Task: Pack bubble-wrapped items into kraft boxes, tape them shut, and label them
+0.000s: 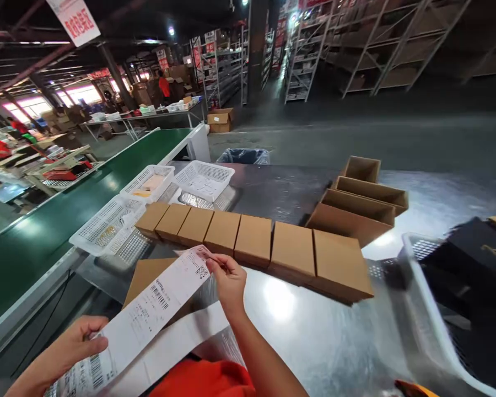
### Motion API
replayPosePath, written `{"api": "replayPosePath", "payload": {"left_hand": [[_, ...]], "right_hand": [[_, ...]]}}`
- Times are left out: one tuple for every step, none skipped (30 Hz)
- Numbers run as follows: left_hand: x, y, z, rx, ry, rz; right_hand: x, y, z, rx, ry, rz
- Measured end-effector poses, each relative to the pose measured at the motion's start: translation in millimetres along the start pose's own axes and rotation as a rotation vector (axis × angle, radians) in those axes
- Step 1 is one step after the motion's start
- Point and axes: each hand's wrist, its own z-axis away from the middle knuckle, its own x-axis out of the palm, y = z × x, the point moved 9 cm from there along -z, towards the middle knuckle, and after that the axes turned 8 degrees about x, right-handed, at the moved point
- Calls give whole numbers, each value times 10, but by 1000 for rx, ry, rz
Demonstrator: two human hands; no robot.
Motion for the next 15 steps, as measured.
{"api": "replayPosePath", "payload": {"left_hand": [[-59, -16, 97, -9, -2, -14], [-115, -32, 185, -25, -3, -45], [-166, -48, 258, -45, -2, -85], [-208, -57, 307, -59, 1, -124], [-227, -55, 324, -60, -3, -158], [-215, -45, 304, -49, -18, -172], [-174, -27, 246, -27, -37, -157], [-110, 2, 150, 7, -55, -114], [-31, 45, 22, 50, -69, -48], [55, 91, -128, 87, -76, 39], [142, 157, -291, 133, -80, 121], [221, 241, -454, 185, -75, 179], [307, 329, -606, 228, -80, 210], [383, 428, -741, 271, -79, 215], [454, 524, -853, 303, -77, 192]], "right_hand": [[94, -11, 21, -41, -26, 74], [193, -34, 51, -94, -58, 149], [293, -78, 93, -166, -91, 220], [395, -136, 150, -256, -130, 284], [500, -206, 227, -363, -179, 336], [599, -279, 323, -481, -233, 376], [685, -347, 432, -600, -287, 406], [752, -403, 542, -710, -335, 427], [796, -445, 643, -807, -370, 447], [816, -476, 723, -888, -383, 470], [812, -500, 779, -955, -372, 494], [792, -515, 807, -1004, -347, 522], [762, -523, 817, -1040, -321, 549], [725, -525, 805, -1060, -295, 575], [679, -522, 771, -1058, -269, 596]]}}
